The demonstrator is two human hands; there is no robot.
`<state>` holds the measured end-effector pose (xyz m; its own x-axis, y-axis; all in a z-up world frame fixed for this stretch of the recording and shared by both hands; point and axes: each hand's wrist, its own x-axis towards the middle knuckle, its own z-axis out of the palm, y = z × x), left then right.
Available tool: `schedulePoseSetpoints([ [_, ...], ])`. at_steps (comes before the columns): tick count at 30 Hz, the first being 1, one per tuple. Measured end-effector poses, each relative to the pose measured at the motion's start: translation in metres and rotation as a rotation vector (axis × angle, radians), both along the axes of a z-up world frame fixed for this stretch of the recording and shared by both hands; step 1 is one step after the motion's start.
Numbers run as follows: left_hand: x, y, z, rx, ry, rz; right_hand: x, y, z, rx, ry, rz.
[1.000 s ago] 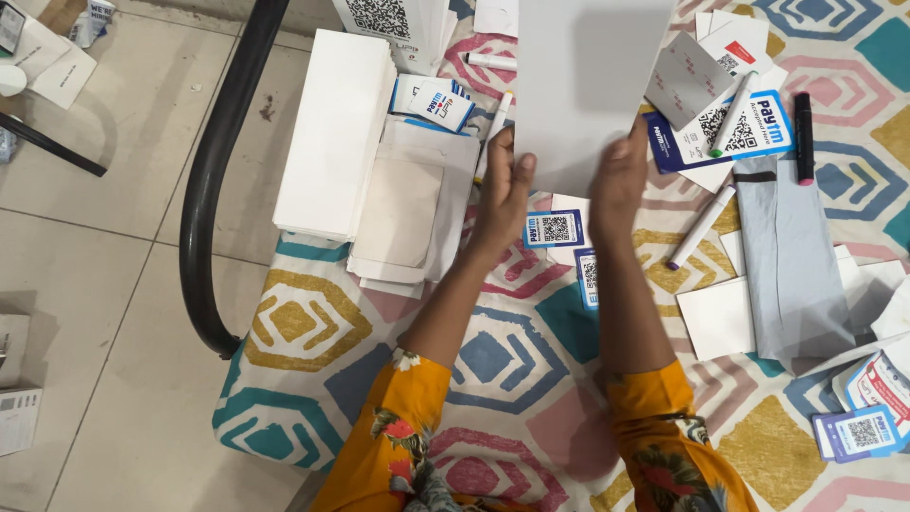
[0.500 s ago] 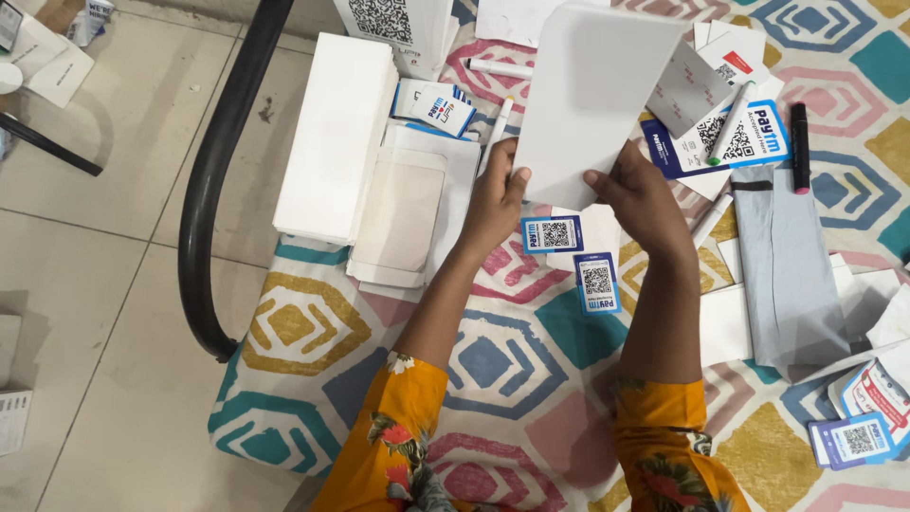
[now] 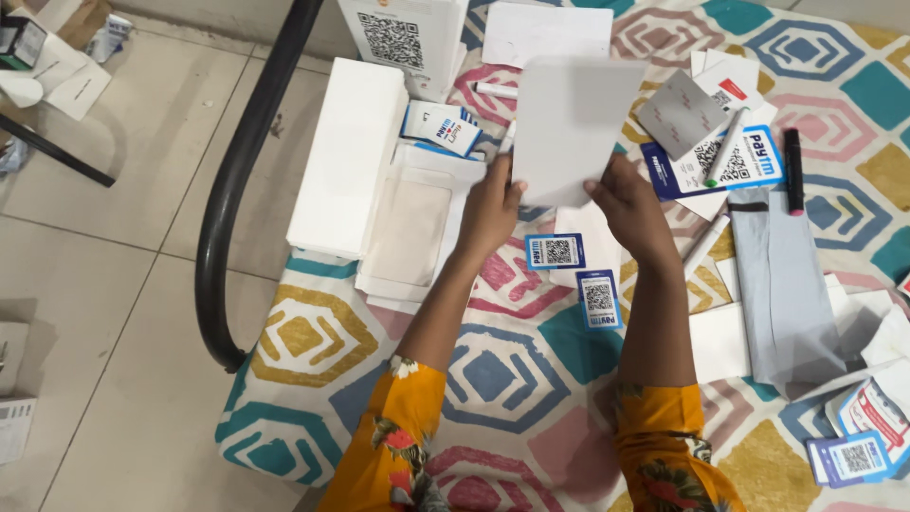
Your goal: The person sorts and stacks white paper envelopes and small card-like items on a patterned surface. They repeatedly pick up items, align them, and place them into neat piles, occasionally moving markers and other items aside.
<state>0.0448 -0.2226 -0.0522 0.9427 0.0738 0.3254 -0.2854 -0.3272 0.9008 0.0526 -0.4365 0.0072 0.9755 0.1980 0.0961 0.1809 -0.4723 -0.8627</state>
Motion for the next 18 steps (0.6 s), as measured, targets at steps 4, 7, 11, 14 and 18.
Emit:
schedulePoseSetpoints([
  [4,0.027,0.029,0.037,0.050,-0.098,0.054,0.025,0.035,0.005,0.106,-0.328,0.063],
  [7,0.050,0.049,0.069,0.163,-0.068,0.080,0.059,0.054,0.007,0.383,-0.290,0.085],
  [11,0.075,0.089,0.105,0.375,-0.281,0.247,0.123,0.061,0.004,0.517,-0.291,-0.019],
  [14,0.096,0.138,0.120,0.647,-0.440,0.424,0.196,0.063,-0.001,0.593,-0.214,-0.156],
  [18,0.129,0.172,0.120,0.843,-0.482,0.425,0.282,0.092,-0.030,0.848,-0.139,-0.063],
])
